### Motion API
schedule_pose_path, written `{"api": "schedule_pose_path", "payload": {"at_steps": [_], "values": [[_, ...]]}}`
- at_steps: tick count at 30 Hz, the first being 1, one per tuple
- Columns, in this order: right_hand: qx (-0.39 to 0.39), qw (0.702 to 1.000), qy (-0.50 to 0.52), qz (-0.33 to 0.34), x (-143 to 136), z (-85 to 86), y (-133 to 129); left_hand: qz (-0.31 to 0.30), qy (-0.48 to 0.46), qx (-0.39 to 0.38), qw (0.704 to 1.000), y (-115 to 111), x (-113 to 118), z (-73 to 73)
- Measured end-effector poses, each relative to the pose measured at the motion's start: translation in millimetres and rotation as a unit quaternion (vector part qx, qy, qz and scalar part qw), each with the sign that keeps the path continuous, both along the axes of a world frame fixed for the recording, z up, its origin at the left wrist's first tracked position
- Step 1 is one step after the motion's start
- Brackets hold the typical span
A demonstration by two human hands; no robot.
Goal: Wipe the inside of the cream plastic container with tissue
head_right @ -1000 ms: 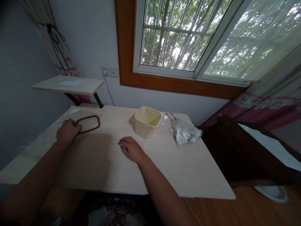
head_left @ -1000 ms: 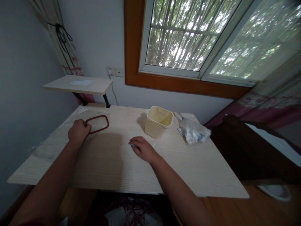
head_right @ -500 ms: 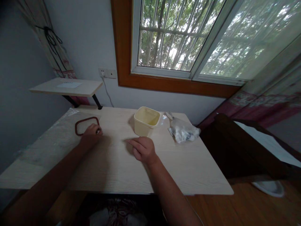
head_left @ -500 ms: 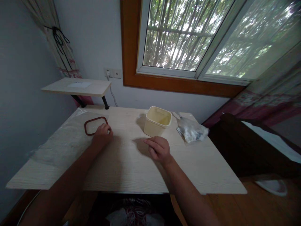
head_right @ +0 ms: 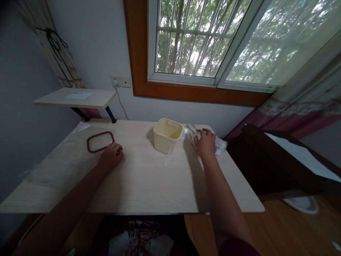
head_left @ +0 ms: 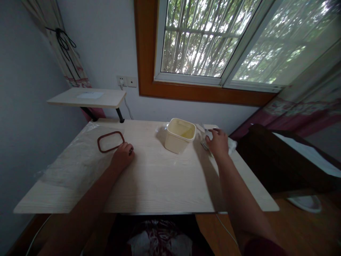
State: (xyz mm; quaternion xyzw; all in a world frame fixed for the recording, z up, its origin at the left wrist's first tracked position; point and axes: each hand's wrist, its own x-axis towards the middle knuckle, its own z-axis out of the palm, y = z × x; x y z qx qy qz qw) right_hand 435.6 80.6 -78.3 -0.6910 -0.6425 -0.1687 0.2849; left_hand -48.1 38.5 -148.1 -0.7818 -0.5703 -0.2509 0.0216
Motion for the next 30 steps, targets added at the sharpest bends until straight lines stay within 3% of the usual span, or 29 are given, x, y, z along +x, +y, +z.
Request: {"api": "schedule_pose_path", "payload": {"at_steps": [3, 6, 10, 14, 16, 20, 24, 30], "values": [[-0.092, 0.995, -0.003, -0.036, 5.6, -14.2, 10.4, -0.001, 0.000, 0.001, 1.000, -0.7, 0.0, 0.3], [-0.093, 0.995, 0.018, -0.020, -0.5, -17.1, 17.7, -0.007, -0.005, 0.002, 1.000, -1.4, 0.5, 1.5], [-0.054, 0.992, 0.054, 0.103, -21.1, -12.0, 28.1, -0.009, -0.003, 0.004, 1.000, -1.3, 0.7, 1.9], [-0.140, 0.950, 0.100, 0.262, -48.4, -15.7, 27.9, -0.009, -0.011, 0.007, 1.000, 1.0, -1.8, -1.2], [-0.143, 0.933, 0.152, 0.293, -63.0, -21.7, 20.4, -0.010, -0.017, 0.015, 1.000, 2.0, -3.1, -2.5], [-0.152, 0.910, 0.268, 0.276, -95.0, -35.2, -4.6, -0.029, -0.031, 0.029, 0.999, 0.8, -2.8, -0.5], [-0.177, 0.884, 0.307, 0.306, -129.8, -47.2, -29.8, -0.061, -0.042, 0.032, 0.997, -1.5, 0.2, 4.2], [-0.208, 0.824, 0.397, 0.347, -175.9, -57.1, -59.0, -0.053, -0.060, 0.036, 0.996, 0.6, 0.4, 2.8]]}}
